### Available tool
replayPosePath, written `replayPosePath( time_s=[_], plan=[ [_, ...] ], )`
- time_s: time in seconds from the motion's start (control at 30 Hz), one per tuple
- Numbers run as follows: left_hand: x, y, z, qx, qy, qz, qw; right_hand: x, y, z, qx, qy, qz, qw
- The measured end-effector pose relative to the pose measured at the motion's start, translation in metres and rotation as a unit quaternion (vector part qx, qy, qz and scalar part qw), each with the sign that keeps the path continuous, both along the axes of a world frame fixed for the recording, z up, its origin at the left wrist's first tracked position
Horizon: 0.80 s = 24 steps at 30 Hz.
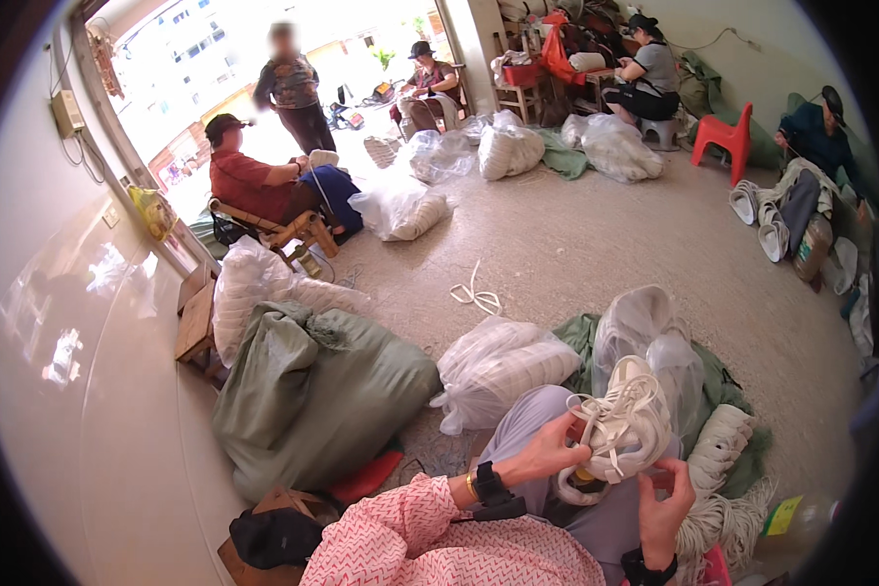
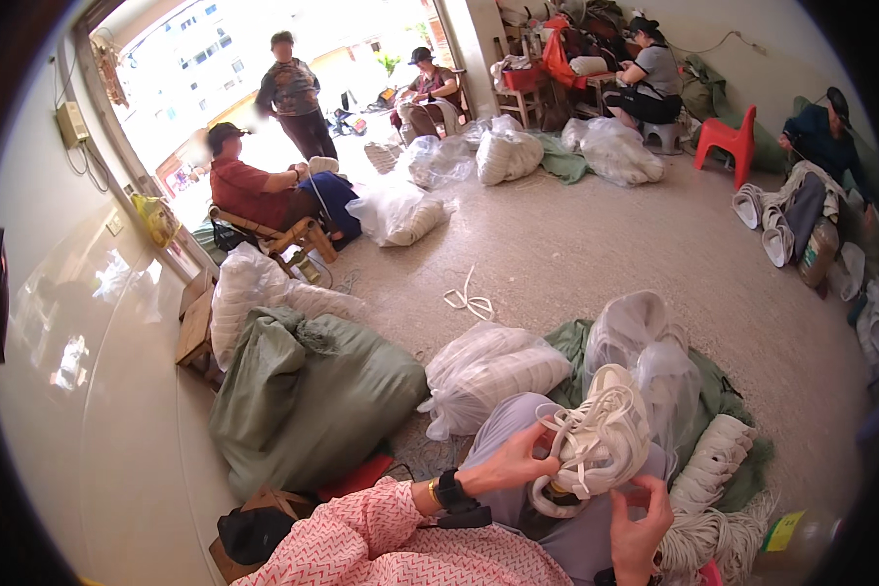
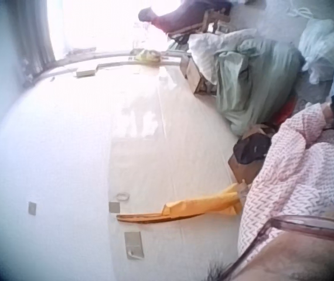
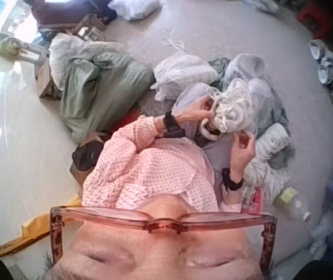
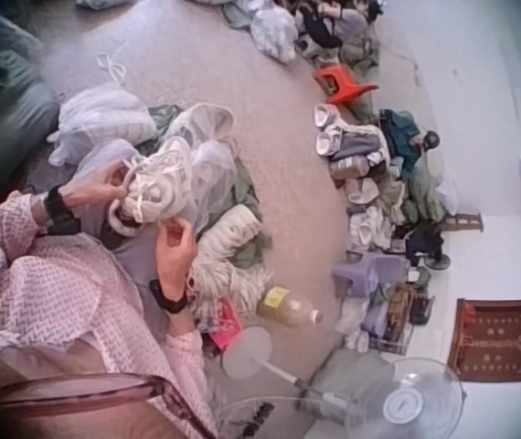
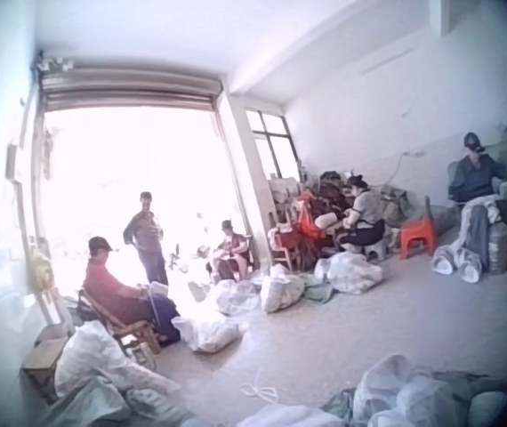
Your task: Lacing a cream-colored sneaker while sitting on the floor in a production environment.
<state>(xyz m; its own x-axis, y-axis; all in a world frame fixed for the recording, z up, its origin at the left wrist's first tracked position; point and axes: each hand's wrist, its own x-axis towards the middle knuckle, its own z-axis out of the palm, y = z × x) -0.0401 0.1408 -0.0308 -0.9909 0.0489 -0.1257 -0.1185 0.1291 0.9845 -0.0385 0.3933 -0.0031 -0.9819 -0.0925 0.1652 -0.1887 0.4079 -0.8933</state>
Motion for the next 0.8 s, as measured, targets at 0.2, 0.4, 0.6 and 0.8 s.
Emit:
replayPosePath(
  time_s=[0.2,0.4,0.6,0.8],
  plan=[
    [-0.005,0.003,-0.008,-0.034,-0.001,-0.004,0.999,0.007,-0.006,0.017,0.088,0.165,0.078,0.979],
    [-0.006,0.0,0.0,-0.029,0.026,0.003,0.999,0.002,-0.012,0.024,0.123,0.196,0.129,0.964],
    [-0.002,-0.002,-0.005,-0.032,0.002,0.024,0.999,0.005,-0.017,0.018,0.084,0.166,0.123,0.975],
    [0.008,0.006,-0.004,0.067,-0.024,0.023,0.997,0.013,0.0,-0.005,0.113,0.132,0.134,0.976]
  ],
)
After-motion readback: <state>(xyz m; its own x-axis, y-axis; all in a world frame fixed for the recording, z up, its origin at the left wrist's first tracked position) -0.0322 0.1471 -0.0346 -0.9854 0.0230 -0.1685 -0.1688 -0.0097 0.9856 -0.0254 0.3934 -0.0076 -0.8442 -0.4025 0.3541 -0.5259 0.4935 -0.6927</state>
